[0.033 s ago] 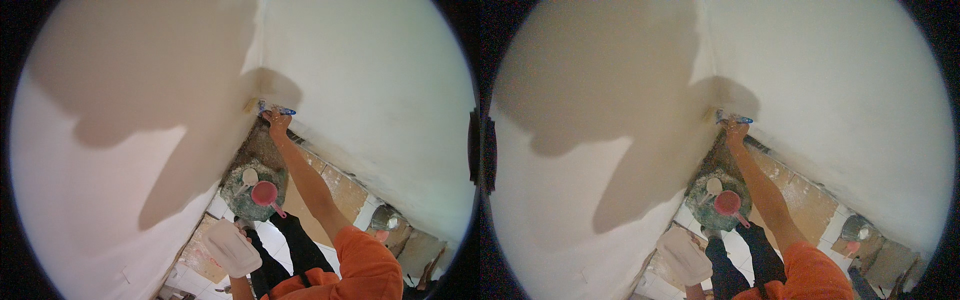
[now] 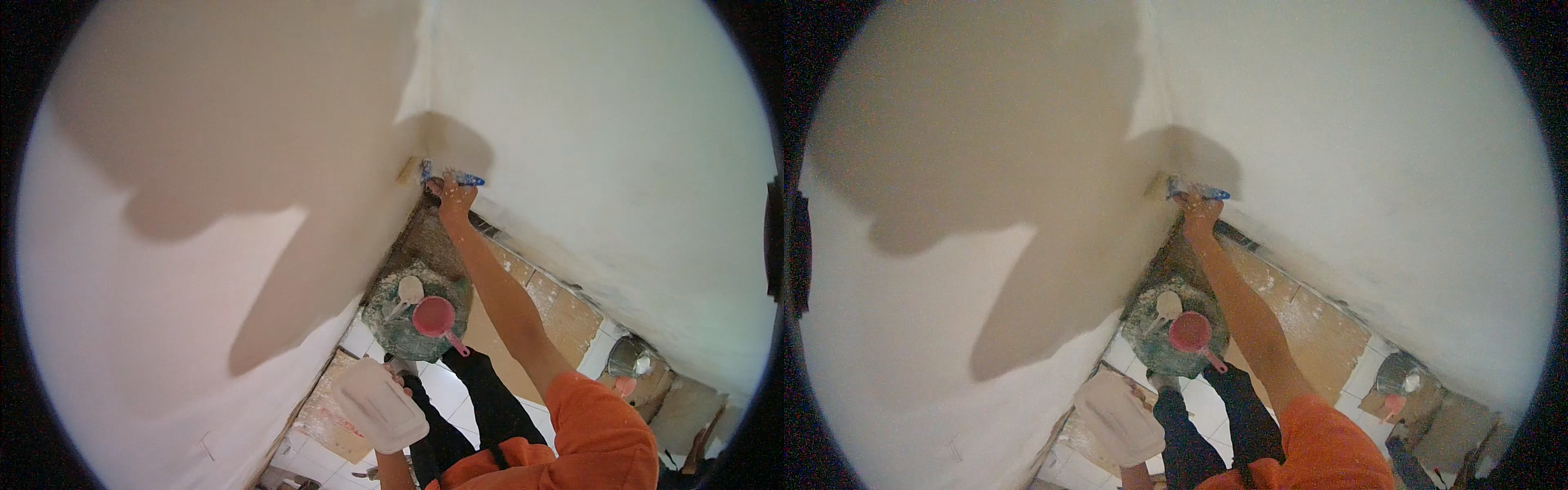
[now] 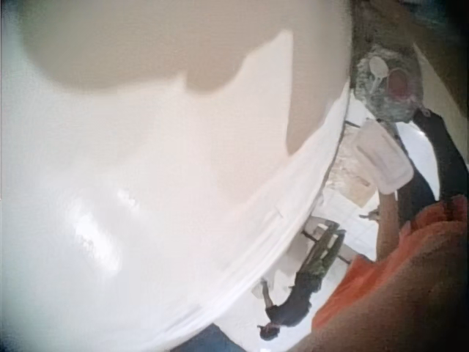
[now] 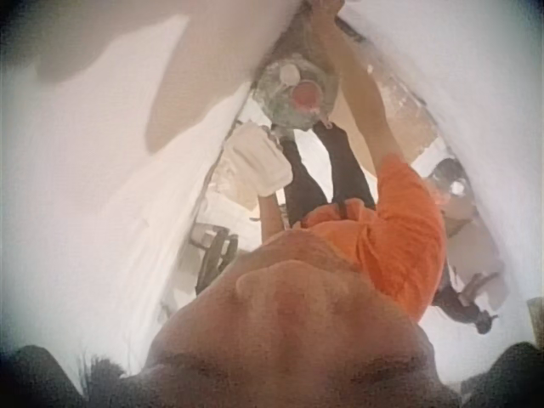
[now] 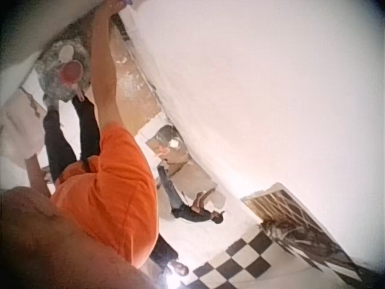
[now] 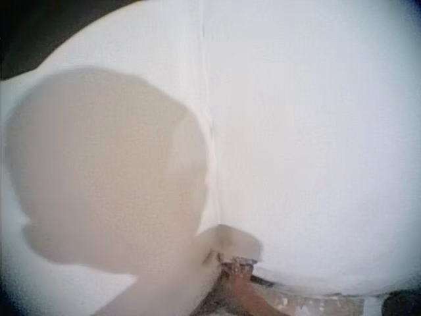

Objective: The person paints a wall corner using a brush, dipping it into a small white container of paint and applying it to the surface.

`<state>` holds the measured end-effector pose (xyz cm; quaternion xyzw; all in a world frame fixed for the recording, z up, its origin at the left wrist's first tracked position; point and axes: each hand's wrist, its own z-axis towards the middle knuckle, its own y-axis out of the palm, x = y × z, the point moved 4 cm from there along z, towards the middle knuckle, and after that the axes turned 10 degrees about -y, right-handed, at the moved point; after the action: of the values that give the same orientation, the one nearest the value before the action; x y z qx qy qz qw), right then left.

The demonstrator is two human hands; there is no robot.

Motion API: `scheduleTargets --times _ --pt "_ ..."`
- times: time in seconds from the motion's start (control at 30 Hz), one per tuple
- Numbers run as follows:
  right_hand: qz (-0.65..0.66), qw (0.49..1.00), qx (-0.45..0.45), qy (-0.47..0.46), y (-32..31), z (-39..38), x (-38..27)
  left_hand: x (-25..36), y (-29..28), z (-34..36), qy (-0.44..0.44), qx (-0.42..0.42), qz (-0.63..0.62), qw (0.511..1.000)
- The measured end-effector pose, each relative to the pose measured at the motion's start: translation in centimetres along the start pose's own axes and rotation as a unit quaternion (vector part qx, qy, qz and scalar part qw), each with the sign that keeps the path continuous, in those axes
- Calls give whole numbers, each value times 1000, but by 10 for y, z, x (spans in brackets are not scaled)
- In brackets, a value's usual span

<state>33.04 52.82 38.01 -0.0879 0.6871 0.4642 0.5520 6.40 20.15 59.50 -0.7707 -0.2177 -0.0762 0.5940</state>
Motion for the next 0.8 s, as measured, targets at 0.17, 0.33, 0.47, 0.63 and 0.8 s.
scheduleTargets --times 0.17,0.33,0.47,0.63,0.8 --pt "294 954 -56 0 141 -32 -184 -36 9 -22 -171 -158 -936 262" --pt "-55 975 -85 -200 158 -21 -237 -43 14 -26 -182 -187 -925 276" --pt "86 994 25 -58 104 -50 -144 -27 -17 -30 -188 -145 -898 370" --pt "59 988 106 91 59 -67 -94 -31 -32 -29 -128 -177 -847 484" --pt "287 958 -25 -1 160 -62 -217 -36 -42 -42 -189 -192 -920 285"
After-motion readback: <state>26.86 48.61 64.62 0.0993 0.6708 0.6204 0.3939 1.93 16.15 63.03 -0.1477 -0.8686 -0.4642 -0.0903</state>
